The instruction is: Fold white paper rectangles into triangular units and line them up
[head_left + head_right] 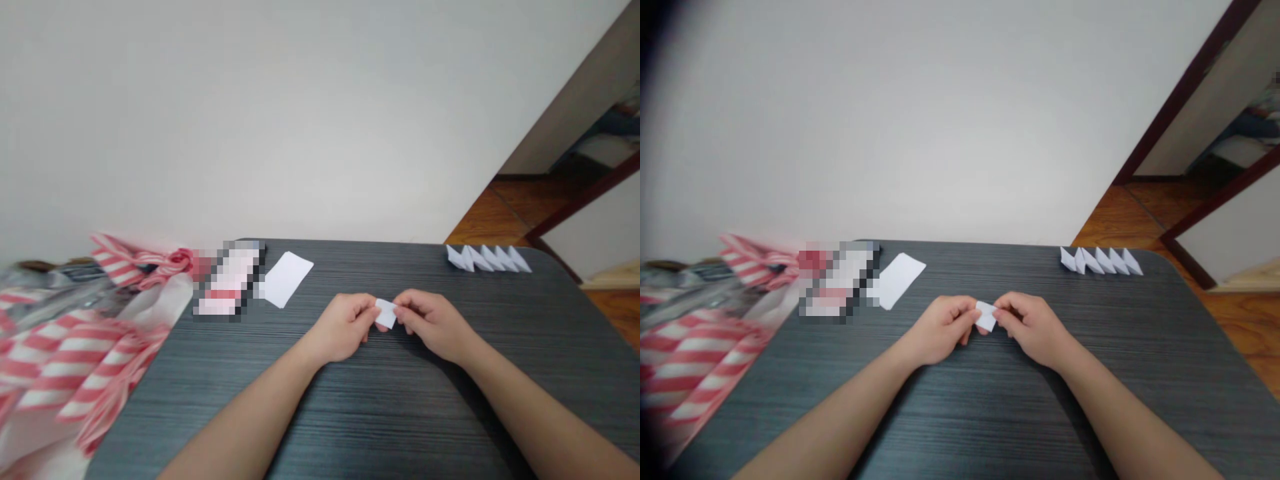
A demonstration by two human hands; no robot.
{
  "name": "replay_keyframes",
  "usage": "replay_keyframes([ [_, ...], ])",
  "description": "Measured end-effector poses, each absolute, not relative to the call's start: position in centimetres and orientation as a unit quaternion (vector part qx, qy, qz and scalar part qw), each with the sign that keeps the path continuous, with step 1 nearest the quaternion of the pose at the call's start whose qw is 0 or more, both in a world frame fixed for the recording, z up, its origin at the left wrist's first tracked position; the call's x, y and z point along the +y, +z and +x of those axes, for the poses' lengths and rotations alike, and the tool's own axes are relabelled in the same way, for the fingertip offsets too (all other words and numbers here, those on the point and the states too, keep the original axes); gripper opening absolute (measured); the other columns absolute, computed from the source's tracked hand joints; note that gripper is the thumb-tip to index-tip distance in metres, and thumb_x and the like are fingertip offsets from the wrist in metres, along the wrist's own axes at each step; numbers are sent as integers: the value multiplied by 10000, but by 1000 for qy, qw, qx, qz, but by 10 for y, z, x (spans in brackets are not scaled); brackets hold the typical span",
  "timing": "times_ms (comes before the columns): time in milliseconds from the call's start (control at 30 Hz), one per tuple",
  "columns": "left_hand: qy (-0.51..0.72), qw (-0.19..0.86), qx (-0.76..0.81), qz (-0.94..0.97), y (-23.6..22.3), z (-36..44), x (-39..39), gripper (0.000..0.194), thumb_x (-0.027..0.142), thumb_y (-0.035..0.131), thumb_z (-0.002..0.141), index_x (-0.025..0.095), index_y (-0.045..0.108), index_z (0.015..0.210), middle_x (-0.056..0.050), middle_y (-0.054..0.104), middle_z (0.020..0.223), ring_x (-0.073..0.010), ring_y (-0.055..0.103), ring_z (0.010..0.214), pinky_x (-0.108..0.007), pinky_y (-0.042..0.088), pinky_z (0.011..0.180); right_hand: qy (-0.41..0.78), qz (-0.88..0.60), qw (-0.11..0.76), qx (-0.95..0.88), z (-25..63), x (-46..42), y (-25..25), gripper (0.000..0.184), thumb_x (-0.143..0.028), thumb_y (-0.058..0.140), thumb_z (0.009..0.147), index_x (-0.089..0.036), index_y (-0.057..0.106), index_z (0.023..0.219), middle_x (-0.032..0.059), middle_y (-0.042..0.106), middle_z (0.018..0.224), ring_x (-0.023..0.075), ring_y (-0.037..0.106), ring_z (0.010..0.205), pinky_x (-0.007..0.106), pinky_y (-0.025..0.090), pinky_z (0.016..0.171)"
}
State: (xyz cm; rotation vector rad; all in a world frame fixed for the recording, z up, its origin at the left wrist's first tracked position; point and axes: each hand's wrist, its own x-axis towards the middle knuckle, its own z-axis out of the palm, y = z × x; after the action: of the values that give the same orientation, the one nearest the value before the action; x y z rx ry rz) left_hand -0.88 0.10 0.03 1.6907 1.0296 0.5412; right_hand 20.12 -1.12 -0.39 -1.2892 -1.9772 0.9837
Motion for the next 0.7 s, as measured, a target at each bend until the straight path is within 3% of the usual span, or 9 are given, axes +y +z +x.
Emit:
replay_keyframes([
  [300, 257, 513, 442, 689, -1, -6, -2, 331, 364, 473, 955, 156, 685, 809, 36, 540, 517, -97, 495, 473, -199, 385, 515, 377, -509, 327, -701, 199, -13, -3, 236, -264, 519, 940, -197, 552, 716, -38, 563, 575, 120, 520, 539, 235, 400, 562],
  [433, 241, 497, 442, 706, 0, -6, -1, 374, 352, 470, 959, 153, 672, 716, 27, 546, 510, -92, 502, 478, -198, 396, 542, 402, -507, 304, -699, 198, -14, -4, 213, -265, 520, 937, -192, 556, 739, -41, 551, 578, 116, 500, 535, 230, 387, 547],
  [700, 239, 493, 431, 717, 1, -5, -2, 381, 348, 460, 964, 153, 674, 716, 27, 544, 513, -85, 490, 466, -193, 374, 514, 415, -502, 280, -705, 196, -13, -2, 275, -289, 537, 935, -185, 556, 681, -33, 567, 559, 112, 508, 523, 227, 378, 537],
])
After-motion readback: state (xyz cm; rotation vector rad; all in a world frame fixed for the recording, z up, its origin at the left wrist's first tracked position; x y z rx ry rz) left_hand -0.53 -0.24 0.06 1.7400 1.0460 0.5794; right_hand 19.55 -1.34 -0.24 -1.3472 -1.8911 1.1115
